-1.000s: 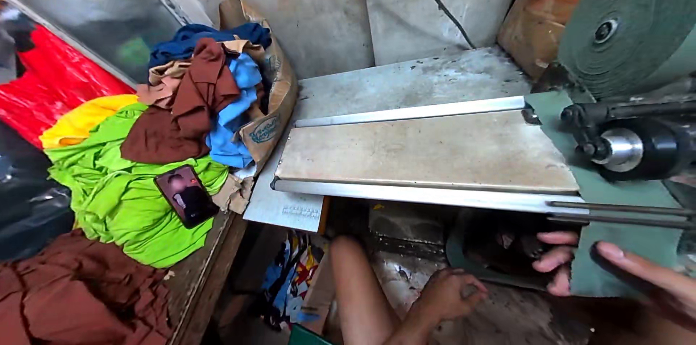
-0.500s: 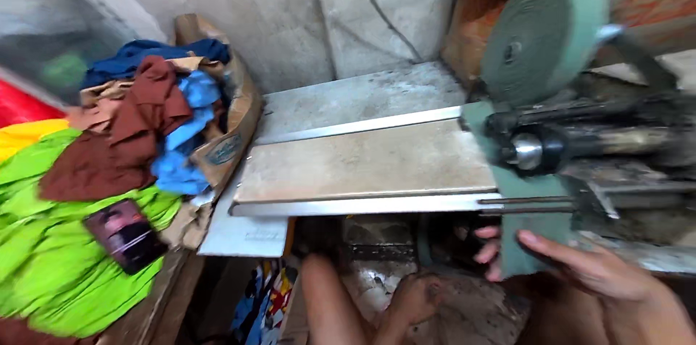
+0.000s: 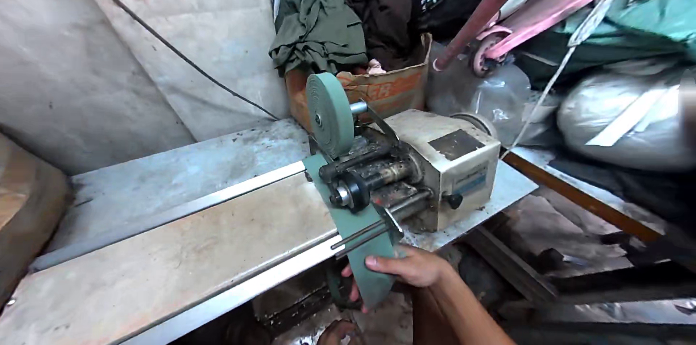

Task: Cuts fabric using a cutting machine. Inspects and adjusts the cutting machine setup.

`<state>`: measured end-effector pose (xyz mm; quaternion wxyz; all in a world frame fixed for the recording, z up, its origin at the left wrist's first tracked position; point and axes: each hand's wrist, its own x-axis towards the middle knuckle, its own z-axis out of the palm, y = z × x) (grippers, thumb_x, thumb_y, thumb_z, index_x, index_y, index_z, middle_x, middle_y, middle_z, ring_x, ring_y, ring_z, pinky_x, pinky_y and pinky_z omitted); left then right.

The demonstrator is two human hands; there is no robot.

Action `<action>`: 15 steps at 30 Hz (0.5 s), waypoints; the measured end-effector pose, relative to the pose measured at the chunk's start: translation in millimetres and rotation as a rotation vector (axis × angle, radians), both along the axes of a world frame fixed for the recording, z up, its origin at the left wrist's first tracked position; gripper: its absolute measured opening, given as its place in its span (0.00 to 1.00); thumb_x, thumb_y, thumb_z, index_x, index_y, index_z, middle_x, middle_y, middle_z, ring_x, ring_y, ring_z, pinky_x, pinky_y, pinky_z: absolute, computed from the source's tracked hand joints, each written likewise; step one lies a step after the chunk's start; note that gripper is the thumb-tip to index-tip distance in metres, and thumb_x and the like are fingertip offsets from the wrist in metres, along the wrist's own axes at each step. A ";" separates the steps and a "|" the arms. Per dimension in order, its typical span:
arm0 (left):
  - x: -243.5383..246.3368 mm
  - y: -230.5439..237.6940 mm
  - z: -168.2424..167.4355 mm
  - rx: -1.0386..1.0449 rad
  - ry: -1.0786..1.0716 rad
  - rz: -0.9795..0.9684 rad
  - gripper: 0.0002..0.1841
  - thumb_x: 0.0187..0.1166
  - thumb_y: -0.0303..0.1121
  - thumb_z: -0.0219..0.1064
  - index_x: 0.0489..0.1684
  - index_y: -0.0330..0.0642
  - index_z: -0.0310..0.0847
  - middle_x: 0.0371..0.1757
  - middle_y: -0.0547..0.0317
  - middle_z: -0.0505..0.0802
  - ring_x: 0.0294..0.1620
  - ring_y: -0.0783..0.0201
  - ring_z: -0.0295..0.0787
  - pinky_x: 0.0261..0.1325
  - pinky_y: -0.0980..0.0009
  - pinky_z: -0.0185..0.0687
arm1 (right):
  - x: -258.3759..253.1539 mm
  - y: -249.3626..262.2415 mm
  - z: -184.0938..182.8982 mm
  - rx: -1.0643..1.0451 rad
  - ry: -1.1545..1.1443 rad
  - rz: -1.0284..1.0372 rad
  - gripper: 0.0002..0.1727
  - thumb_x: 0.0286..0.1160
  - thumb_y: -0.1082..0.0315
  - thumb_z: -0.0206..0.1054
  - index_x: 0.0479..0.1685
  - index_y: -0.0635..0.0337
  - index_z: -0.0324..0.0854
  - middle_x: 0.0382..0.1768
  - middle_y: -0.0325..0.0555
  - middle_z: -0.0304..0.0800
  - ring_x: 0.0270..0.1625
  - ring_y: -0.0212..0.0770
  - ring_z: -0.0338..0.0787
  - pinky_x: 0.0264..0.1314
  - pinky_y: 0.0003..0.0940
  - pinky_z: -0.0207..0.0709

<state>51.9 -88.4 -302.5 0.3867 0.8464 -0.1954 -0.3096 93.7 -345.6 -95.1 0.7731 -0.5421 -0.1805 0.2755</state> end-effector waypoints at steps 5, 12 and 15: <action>0.3 1.2 -4.0 -0.015 -0.001 0.002 0.22 0.82 0.46 0.67 0.64 0.38 0.86 0.60 0.46 0.93 0.63 0.53 0.90 0.74 0.53 0.81 | -0.6 0.1 -0.3 0.009 0.018 -0.016 0.30 0.89 0.46 0.55 0.73 0.62 0.78 0.58 0.59 0.93 0.57 0.57 0.95 0.65 0.56 0.87; 0.8 2.5 -7.0 -0.015 -0.017 -0.003 0.22 0.82 0.46 0.68 0.64 0.38 0.87 0.59 0.47 0.93 0.62 0.54 0.91 0.73 0.54 0.82 | 0.2 0.2 -3.3 -0.005 -0.028 -0.036 0.27 0.89 0.48 0.56 0.72 0.61 0.78 0.60 0.57 0.92 0.59 0.54 0.94 0.68 0.53 0.85; 0.5 2.6 -7.0 -0.022 -0.017 -0.001 0.22 0.82 0.45 0.68 0.63 0.37 0.86 0.59 0.46 0.93 0.62 0.54 0.91 0.73 0.54 0.82 | -0.8 1.0 -2.7 0.018 0.008 -0.031 0.28 0.89 0.48 0.56 0.72 0.61 0.78 0.60 0.59 0.92 0.57 0.58 0.95 0.65 0.57 0.87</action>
